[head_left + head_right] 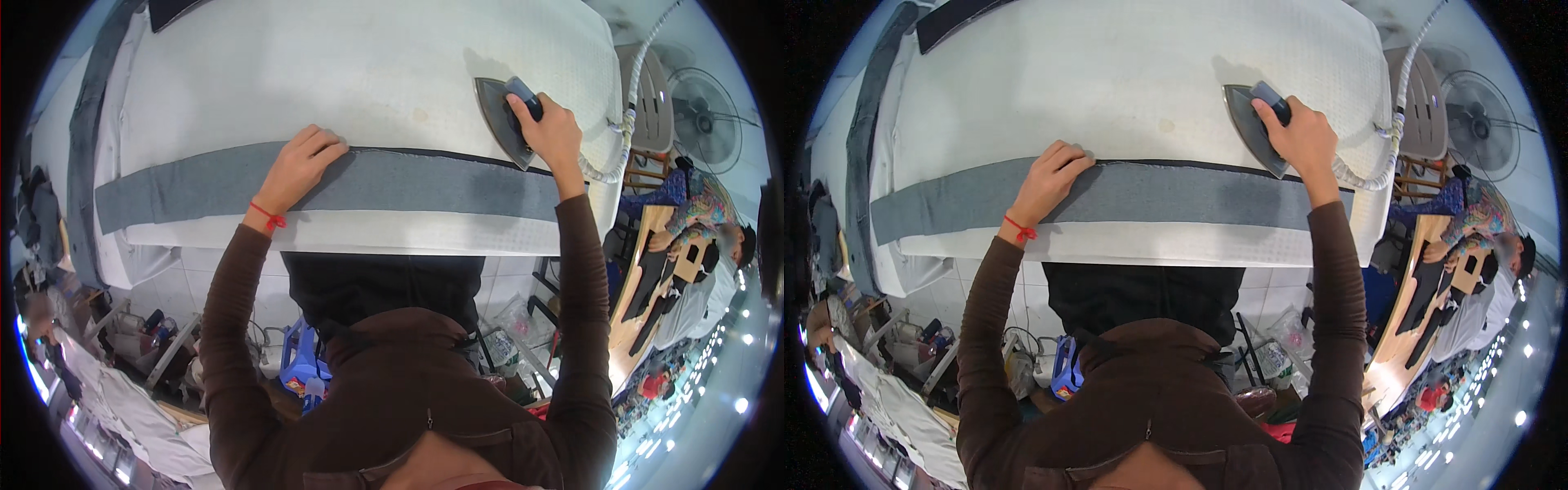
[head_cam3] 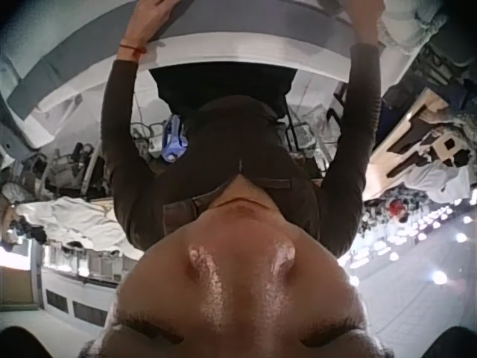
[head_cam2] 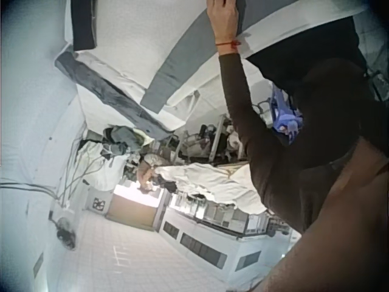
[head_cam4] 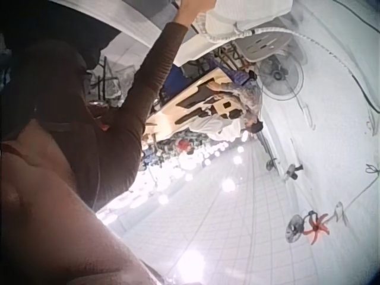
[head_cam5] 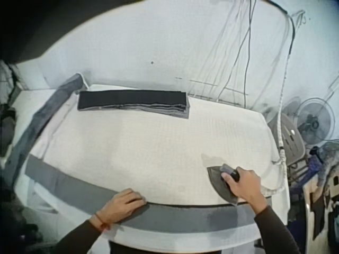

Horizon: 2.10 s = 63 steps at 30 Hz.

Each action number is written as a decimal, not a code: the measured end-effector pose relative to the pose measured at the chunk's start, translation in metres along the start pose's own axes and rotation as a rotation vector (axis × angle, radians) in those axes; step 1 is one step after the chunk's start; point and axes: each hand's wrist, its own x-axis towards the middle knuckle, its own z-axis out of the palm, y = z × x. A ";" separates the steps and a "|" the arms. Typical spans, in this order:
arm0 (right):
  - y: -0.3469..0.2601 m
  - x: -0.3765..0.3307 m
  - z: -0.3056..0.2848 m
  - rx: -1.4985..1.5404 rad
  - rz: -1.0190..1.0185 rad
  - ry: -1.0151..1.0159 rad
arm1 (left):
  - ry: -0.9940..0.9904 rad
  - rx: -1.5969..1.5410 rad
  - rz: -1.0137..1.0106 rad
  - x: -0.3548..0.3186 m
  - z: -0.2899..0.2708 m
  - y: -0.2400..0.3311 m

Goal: The person irons a long strip of grey fabric on a white ironing board using a steam iron. They repeatedly smooth the fabric, fold its edges, and reposition it to ensure the entire length is pressed. The person handles the fabric with both hands to align it before applying the iron.

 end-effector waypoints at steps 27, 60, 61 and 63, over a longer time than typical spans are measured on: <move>-0.158 -0.096 0.015 0.133 -0.427 0.055 | -0.049 0.090 0.130 -0.016 -0.017 -0.025; -0.122 0.015 0.021 -0.030 -0.181 0.029 | 0.030 0.136 0.127 -0.022 -0.026 -0.025; -0.112 0.032 0.020 -0.026 -0.127 0.023 | 0.043 0.142 0.105 -0.020 -0.025 -0.022; -0.092 0.064 0.014 0.048 -0.080 0.054 | 0.062 0.155 0.040 -0.016 -0.024 -0.015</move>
